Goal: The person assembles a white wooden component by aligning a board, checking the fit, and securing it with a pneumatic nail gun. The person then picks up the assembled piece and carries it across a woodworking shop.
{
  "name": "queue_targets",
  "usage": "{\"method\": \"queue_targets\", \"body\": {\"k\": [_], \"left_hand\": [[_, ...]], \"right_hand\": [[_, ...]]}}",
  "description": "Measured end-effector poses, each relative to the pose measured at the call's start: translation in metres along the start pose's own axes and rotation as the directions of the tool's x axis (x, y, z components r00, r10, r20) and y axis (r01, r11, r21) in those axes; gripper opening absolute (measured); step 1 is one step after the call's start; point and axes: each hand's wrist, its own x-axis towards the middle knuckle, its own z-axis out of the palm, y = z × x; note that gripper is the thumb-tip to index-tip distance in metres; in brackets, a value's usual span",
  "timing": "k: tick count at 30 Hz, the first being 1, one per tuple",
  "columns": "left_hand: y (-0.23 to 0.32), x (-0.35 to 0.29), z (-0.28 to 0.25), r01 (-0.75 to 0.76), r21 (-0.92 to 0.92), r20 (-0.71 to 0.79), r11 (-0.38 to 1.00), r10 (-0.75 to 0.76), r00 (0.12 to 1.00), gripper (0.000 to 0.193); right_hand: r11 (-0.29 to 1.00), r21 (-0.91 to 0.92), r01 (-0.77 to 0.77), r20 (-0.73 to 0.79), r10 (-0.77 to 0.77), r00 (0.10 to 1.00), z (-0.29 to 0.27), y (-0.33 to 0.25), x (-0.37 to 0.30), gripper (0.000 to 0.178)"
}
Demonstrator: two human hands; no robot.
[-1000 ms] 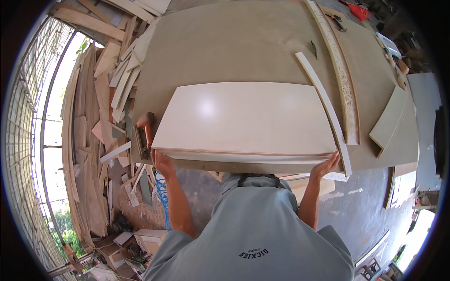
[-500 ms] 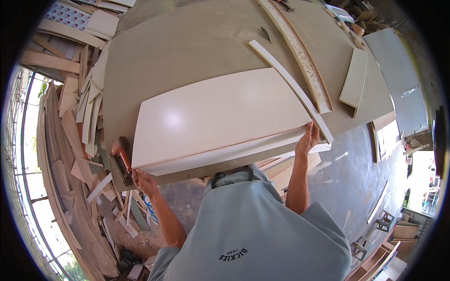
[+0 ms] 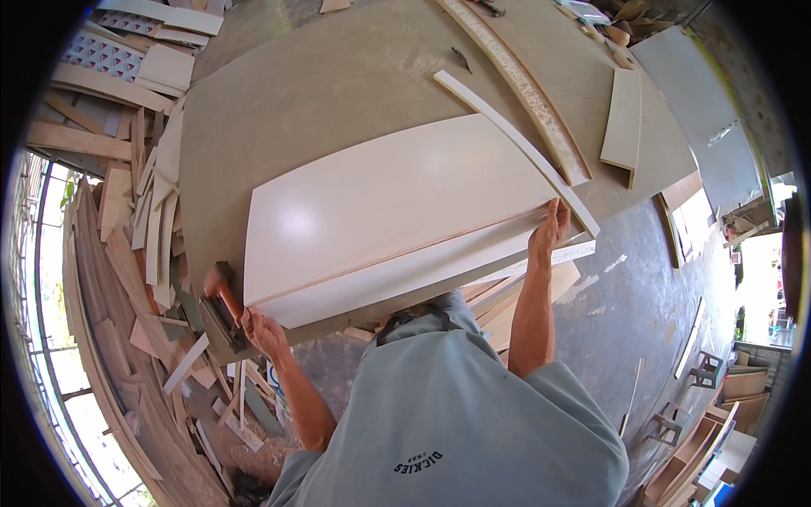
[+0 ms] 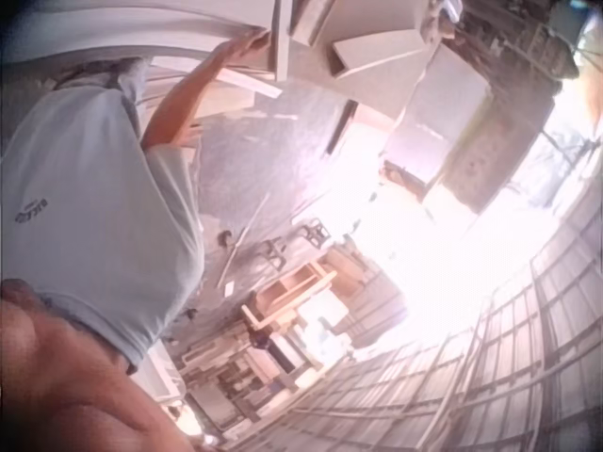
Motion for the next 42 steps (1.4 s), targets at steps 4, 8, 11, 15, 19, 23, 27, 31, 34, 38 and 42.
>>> {"method": "queue_targets", "body": {"k": [4,8,11,15,19,23,27,31,34,38,42], "left_hand": [[-0.001,0.005,-0.008,0.01,0.04,0.031,0.999,-0.011,0.999,0.016],[-0.004,0.004,-0.017,0.061,0.059,-0.038,0.996,-0.059,0.998,0.015],[-0.005,-0.002,0.0,0.043,0.064,-0.057,0.997,-0.039,0.998,0.014],[-0.002,-0.01,0.016,0.023,0.088,-0.1,0.996,-0.015,0.995,0.011],[-0.001,-0.015,0.037,0.037,-0.01,-0.099,0.999,-0.038,0.994,0.012],[-0.003,-0.017,0.043,-0.01,-0.04,-0.082,0.999,0.007,0.997,0.013],[-0.006,-0.014,0.033,-0.073,-0.001,-0.068,0.997,0.073,0.995,0.014],[-0.008,-0.011,0.036,-0.094,0.035,-0.065,0.995,0.097,0.993,0.013],[-0.008,-0.008,0.036,-0.068,0.093,-0.129,0.993,0.079,0.988,0.011],[-0.008,-0.009,0.047,-0.066,0.12,-0.162,0.991,0.085,0.983,0.009],[-0.004,-0.008,0.058,-0.039,0.146,-0.2,0.988,0.068,0.977,0.009]], "right_hand": [[0.999,-0.011,-0.045,-0.038,0.045,0.998,0.001,0.002,0.003,0.021],[0.999,-0.017,-0.045,-0.091,0.044,0.995,0.015,-0.004,0.004,0.022],[0.991,-0.134,0.026,-0.135,-0.044,0.99,0.025,-0.002,0.003,0.026],[0.924,-0.378,0.057,-0.182,-0.135,0.974,0.04,-0.002,0.007,0.037],[0.893,-0.449,0.005,-0.225,-0.118,0.967,0.037,0.015,0.029,0.04],[0.935,-0.354,-0.017,-0.212,-0.063,0.975,0.031,0.02,0.034,0.038],[0.963,-0.265,-0.053,-0.106,0.026,0.994,0.03,0.005,0.025,0.045],[0.922,-0.368,-0.121,-0.165,0.063,0.984,0.034,0.001,0.027,0.044],[0.877,-0.467,-0.112,-0.211,0.013,0.977,0.044,0.002,0.024,0.047],[0.861,-0.502,-0.081,-0.227,-0.04,0.973,0.046,0.008,0.025,0.048],[0.818,-0.568,-0.094,-0.226,-0.044,0.973,0.053,0.003,0.022,0.047]]}}
